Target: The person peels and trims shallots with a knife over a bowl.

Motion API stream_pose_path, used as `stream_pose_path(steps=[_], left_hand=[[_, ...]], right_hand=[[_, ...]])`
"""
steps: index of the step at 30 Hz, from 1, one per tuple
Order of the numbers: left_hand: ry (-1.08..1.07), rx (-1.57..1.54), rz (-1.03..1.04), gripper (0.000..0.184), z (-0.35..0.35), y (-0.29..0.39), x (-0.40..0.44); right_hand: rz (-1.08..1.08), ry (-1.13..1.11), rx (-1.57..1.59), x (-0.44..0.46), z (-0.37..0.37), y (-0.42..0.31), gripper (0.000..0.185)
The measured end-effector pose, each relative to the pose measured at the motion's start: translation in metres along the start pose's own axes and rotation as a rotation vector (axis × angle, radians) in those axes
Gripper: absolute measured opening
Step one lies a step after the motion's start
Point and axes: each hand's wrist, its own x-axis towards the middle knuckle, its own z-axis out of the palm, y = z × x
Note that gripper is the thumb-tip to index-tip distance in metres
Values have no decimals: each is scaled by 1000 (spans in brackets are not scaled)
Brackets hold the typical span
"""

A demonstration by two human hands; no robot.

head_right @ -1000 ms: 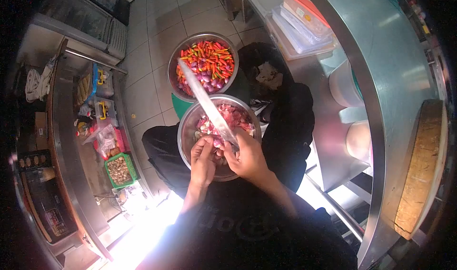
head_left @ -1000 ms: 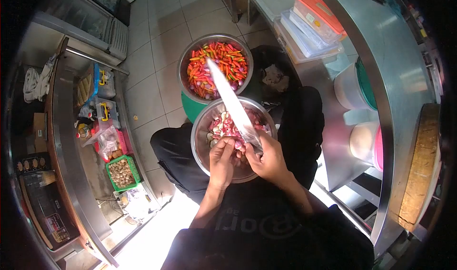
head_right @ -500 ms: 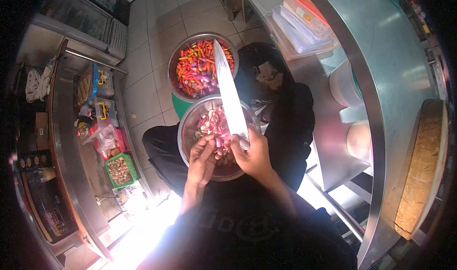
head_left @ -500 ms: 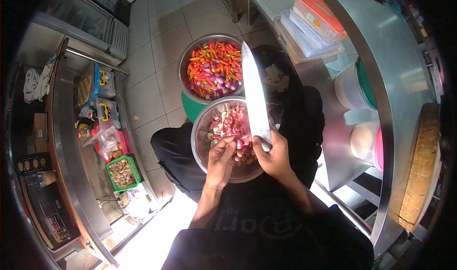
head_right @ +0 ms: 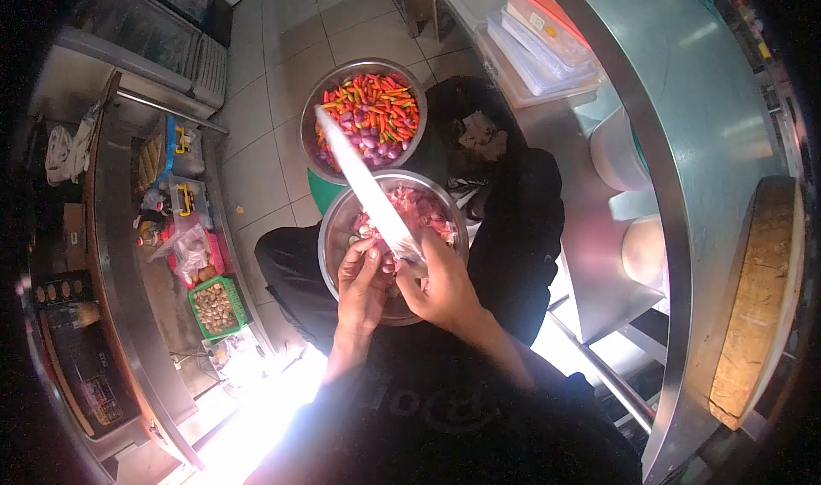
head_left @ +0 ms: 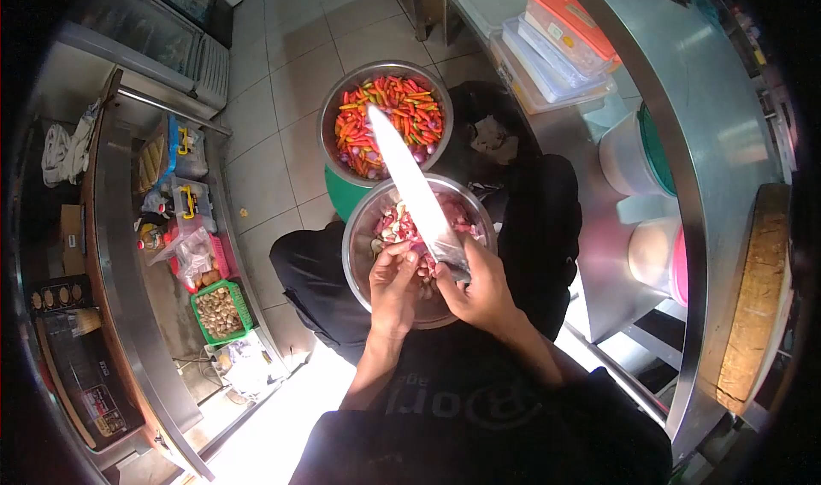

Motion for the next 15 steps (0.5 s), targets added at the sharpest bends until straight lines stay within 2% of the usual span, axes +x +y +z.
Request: stream_pose_path(steps=[3,5,15], left_hand=[[-46,-39,-31,19,-2,0,-1],[-76,-1,0,18,-4,-3,1],[-86,64,-20,17,-6,-3,3]], right_hand=[[-24,-10,-5,-3,7,5,31],[30,-112,-26,-2,5,5,26],[59,-85,-15,-3,6,17,21]])
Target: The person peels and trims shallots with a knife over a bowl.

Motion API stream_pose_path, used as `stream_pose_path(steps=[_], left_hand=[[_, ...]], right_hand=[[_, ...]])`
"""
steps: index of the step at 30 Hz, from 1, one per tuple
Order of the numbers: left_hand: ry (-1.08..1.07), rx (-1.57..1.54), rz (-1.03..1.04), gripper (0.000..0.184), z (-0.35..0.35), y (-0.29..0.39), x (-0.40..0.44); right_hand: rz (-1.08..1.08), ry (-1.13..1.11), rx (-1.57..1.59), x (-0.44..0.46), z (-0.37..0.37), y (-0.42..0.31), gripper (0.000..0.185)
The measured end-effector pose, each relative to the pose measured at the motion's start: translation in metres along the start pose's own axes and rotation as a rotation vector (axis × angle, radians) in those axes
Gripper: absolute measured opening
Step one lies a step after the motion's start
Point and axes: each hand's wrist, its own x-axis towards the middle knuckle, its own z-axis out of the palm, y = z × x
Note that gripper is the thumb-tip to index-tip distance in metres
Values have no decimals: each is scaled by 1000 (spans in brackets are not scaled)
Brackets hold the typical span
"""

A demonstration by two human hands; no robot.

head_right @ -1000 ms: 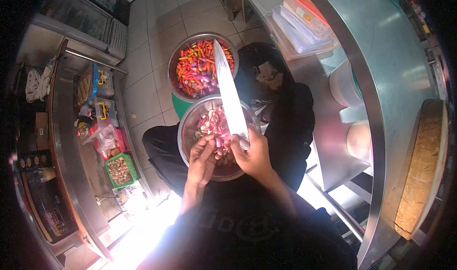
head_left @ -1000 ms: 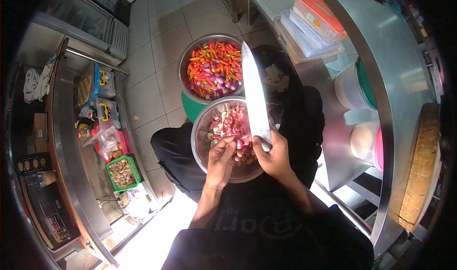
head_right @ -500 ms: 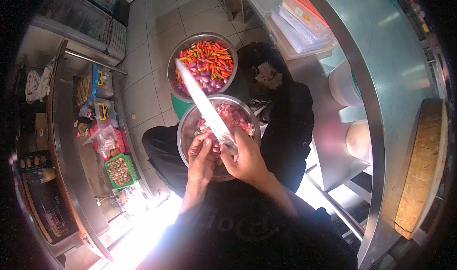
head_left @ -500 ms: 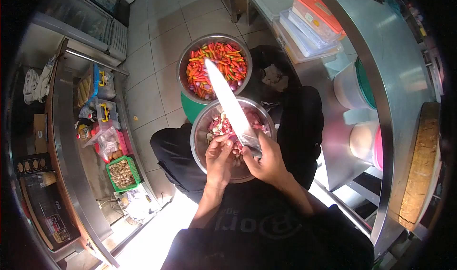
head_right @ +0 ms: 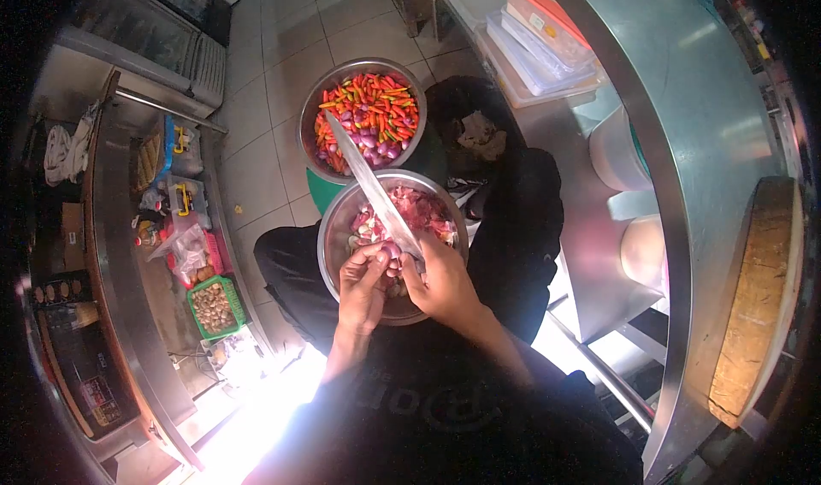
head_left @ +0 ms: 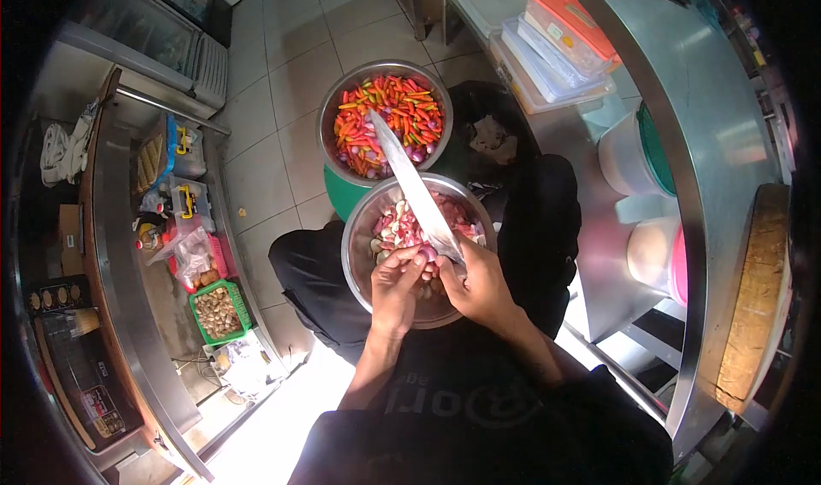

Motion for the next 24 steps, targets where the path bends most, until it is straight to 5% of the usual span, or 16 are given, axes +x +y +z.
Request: stream_pose_path(steps=[12,24], left_hand=[[5,-36,-3,21,0,0,-1],[-21,347,109,28,14,10,-2]], right_hand=[[-28,11,-57,-1,-3,-5,33],[-57,69,45,5,-9,-6,19]])
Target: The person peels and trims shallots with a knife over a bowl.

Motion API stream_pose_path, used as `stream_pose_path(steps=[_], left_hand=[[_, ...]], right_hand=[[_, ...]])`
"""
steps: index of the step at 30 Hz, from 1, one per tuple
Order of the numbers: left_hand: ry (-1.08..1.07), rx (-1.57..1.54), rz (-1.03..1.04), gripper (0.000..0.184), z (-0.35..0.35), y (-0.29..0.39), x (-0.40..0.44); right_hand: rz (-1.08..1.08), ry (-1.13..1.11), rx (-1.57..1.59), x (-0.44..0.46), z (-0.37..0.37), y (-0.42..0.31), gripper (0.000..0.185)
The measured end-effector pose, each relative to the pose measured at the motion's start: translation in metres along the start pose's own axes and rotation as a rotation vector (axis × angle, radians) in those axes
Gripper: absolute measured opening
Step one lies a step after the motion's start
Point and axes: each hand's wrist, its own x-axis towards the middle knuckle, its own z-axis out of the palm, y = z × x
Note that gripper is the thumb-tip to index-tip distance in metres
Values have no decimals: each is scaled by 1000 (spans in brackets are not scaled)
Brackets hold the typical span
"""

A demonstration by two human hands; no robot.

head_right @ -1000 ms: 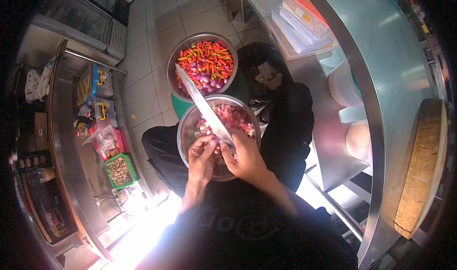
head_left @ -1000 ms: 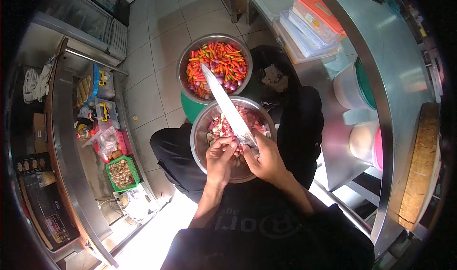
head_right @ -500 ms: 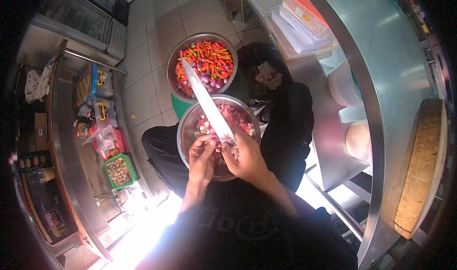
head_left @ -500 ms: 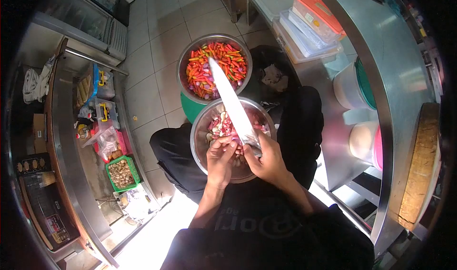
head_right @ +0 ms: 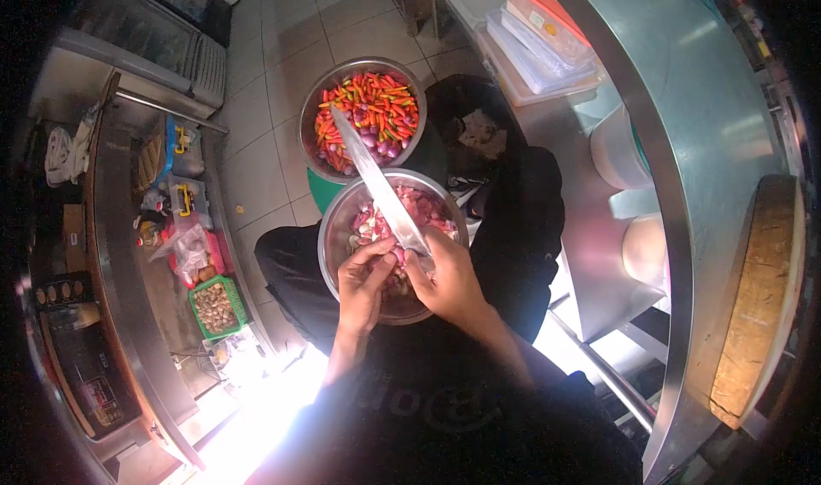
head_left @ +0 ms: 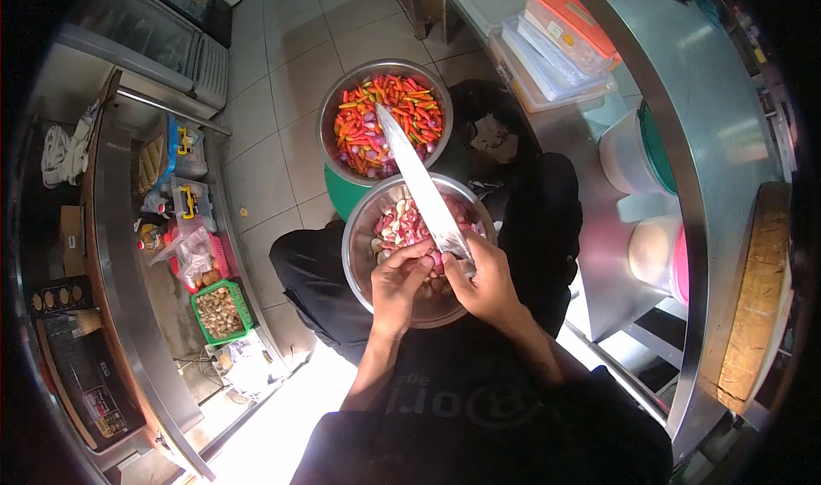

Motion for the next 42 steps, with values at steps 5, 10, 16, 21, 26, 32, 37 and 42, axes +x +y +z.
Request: stream_pose_path(steps=[5,10,16,21,26,32,37,42], left_hand=[[-31,-318,-179,33,0,6,0],[-33,-277,-134,31,0,4,0],[-20,-420,-146,30,-10,4,0],[-31,-431,-173,33,-10,8,1],[-60,-445,-175,34,-11,6,1],[-42,-382,-124,35,-10,2,-2],[-64,-279,-40,35,-12,-1,-2],[-39,-268,-23,31,-8,2,-1]], right_hand=[[83,-9,66,0,-1,-4,22],[96,6,74,-2,-1,-2,24],[81,-1,-135,1,-9,-6,24],[13,-6,-201,2,-6,-2,24],[20,2,-189,1,-6,-7,26],[14,-68,0,5,-7,-22,26],[9,-49,44,3,-3,-15,28],[44,-75,81,5,-7,-15,28]])
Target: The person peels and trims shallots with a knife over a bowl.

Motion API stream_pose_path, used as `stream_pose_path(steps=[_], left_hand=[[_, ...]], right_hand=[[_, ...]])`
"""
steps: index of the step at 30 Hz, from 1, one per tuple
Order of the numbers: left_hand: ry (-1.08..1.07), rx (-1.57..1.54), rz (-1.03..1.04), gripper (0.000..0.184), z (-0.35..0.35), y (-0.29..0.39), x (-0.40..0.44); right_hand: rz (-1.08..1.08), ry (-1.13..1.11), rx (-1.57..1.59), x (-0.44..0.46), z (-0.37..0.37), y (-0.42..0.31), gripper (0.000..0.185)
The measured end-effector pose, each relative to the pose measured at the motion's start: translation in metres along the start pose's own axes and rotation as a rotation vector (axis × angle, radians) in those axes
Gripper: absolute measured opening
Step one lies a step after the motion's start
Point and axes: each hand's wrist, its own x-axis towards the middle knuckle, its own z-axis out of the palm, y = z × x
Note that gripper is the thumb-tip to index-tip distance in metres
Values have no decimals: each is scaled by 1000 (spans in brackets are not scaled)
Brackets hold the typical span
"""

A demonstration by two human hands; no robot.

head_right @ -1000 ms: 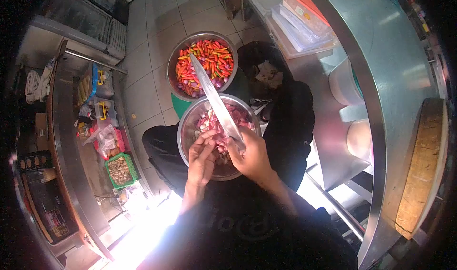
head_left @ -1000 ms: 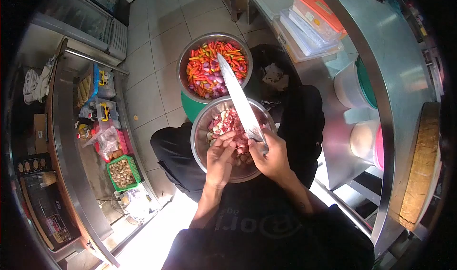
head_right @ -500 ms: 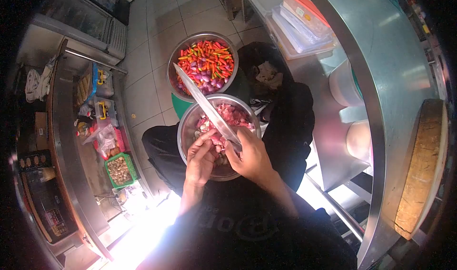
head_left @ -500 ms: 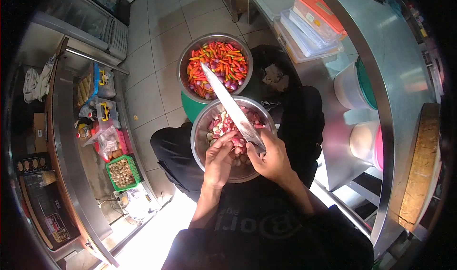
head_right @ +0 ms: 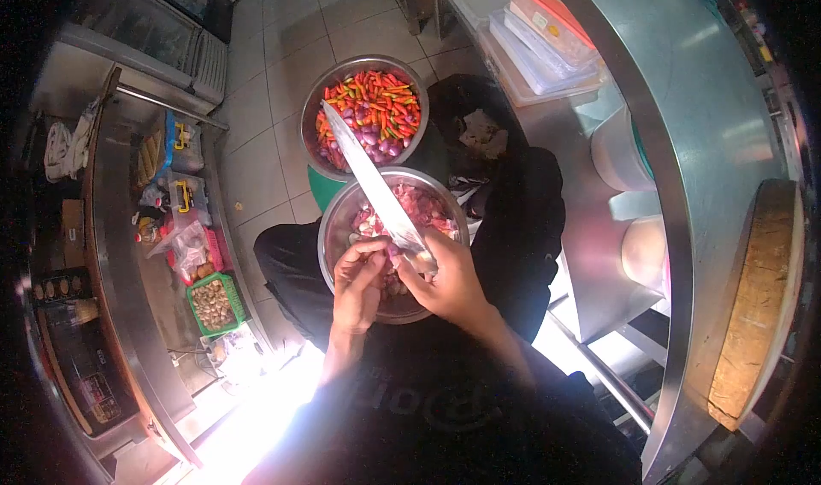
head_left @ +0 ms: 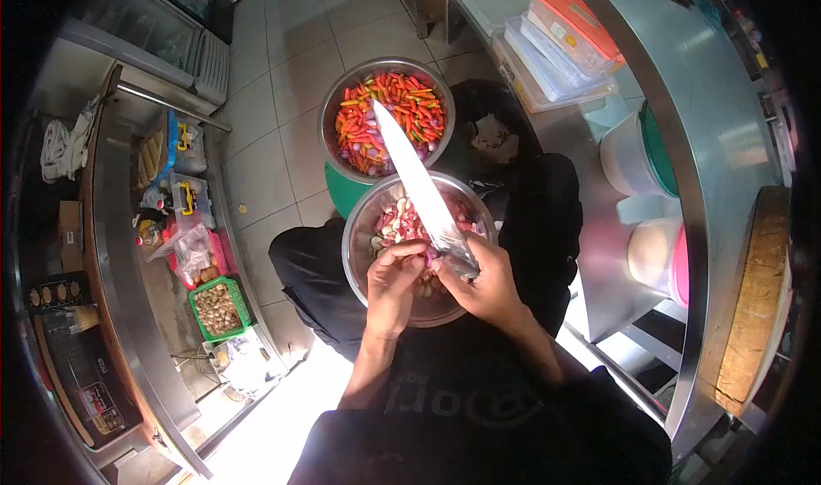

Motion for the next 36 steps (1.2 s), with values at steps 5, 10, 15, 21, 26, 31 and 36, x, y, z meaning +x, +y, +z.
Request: stream_pose_path(steps=[5,10,15,21,26,31,36], left_hand=[[37,-28,-58,27,5,5,0],[0,-73,-98,30,0,3,0],[12,60,-5,30,-1,-2,0],[58,79,23,23,-2,-3,-1],[89,145,31,21,2,-2,-3],[87,177,16,21,2,-2,-3],[74,217,48,22,4,0,-2]], right_hand=[[-17,19,75,1,1,-1,29],[41,-8,52,2,-1,-7,33],[-56,29,-42,4,0,-12,27],[-20,-42,-125,-3,1,-4,21],[-9,-58,-234,-9,5,7,24],[10,-72,-285,-10,5,5,23],[19,-94,-325,-12,5,10,23]])
